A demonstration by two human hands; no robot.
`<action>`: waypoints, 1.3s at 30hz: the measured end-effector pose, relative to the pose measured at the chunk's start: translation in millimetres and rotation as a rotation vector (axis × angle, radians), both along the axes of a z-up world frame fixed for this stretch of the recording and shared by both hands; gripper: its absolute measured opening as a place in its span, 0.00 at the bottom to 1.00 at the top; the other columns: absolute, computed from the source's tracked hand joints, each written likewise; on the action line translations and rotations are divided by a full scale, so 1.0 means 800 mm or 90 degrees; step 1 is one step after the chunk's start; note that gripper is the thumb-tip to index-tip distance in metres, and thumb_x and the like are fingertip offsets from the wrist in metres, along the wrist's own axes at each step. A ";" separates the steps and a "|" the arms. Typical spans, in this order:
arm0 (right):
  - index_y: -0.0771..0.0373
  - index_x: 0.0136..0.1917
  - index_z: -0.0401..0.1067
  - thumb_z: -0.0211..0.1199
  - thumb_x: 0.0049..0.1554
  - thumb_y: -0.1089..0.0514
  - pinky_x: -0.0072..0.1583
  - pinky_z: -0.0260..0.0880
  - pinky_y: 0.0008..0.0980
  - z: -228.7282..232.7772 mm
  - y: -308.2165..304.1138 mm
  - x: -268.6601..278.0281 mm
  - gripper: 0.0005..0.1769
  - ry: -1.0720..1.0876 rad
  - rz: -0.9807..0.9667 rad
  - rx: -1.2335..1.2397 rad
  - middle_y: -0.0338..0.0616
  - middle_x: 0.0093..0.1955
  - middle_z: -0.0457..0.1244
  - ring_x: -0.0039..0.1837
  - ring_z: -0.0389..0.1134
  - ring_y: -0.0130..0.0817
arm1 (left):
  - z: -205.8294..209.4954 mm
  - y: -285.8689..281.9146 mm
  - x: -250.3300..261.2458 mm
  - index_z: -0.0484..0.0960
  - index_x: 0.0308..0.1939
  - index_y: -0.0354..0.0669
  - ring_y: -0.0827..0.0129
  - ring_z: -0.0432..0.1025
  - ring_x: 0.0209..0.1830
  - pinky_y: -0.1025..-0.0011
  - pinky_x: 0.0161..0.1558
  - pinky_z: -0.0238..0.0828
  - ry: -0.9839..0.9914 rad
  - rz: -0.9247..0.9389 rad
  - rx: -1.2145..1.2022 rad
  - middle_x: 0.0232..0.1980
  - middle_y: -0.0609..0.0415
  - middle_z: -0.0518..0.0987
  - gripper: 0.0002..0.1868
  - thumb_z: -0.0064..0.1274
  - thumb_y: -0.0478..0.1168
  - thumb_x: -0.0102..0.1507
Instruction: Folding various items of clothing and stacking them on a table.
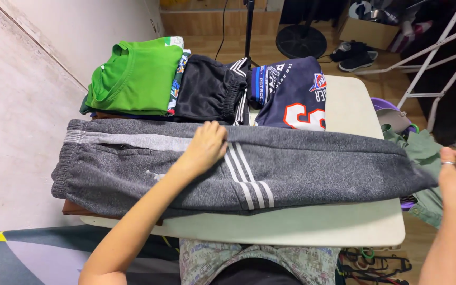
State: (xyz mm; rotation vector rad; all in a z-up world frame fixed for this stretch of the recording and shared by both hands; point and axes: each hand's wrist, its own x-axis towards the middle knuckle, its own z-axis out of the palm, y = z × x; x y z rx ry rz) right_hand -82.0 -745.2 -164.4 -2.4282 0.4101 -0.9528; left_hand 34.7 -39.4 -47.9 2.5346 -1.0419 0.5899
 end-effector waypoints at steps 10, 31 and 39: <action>0.74 0.77 0.56 0.46 0.69 0.58 0.76 0.51 0.47 0.184 0.504 0.038 0.27 0.042 0.392 -0.047 0.69 0.77 0.55 0.76 0.55 0.58 | -0.041 -0.004 -0.009 0.75 0.42 0.40 0.53 0.66 0.48 0.59 0.49 0.64 0.045 0.001 -0.044 0.44 0.47 0.70 0.17 0.63 0.44 0.58; 0.74 0.58 0.74 0.61 0.71 0.42 0.58 0.64 0.37 0.001 0.039 -0.006 0.28 0.243 -0.030 0.396 0.53 0.53 0.69 0.55 0.67 0.35 | 0.012 0.002 -0.024 0.73 0.41 0.39 0.53 0.66 0.48 0.58 0.52 0.65 0.108 -0.038 -0.140 0.45 0.48 0.70 0.15 0.64 0.33 0.55; 0.67 0.60 0.65 0.64 0.67 0.66 0.67 0.67 0.29 0.025 0.054 -0.088 0.11 -0.095 0.254 0.543 0.41 0.57 0.66 0.61 0.67 0.28 | 0.079 0.037 -0.090 0.73 0.39 0.41 0.58 0.68 0.44 0.62 0.48 0.65 0.287 -0.153 -0.129 0.39 0.52 0.72 0.13 0.63 0.37 0.58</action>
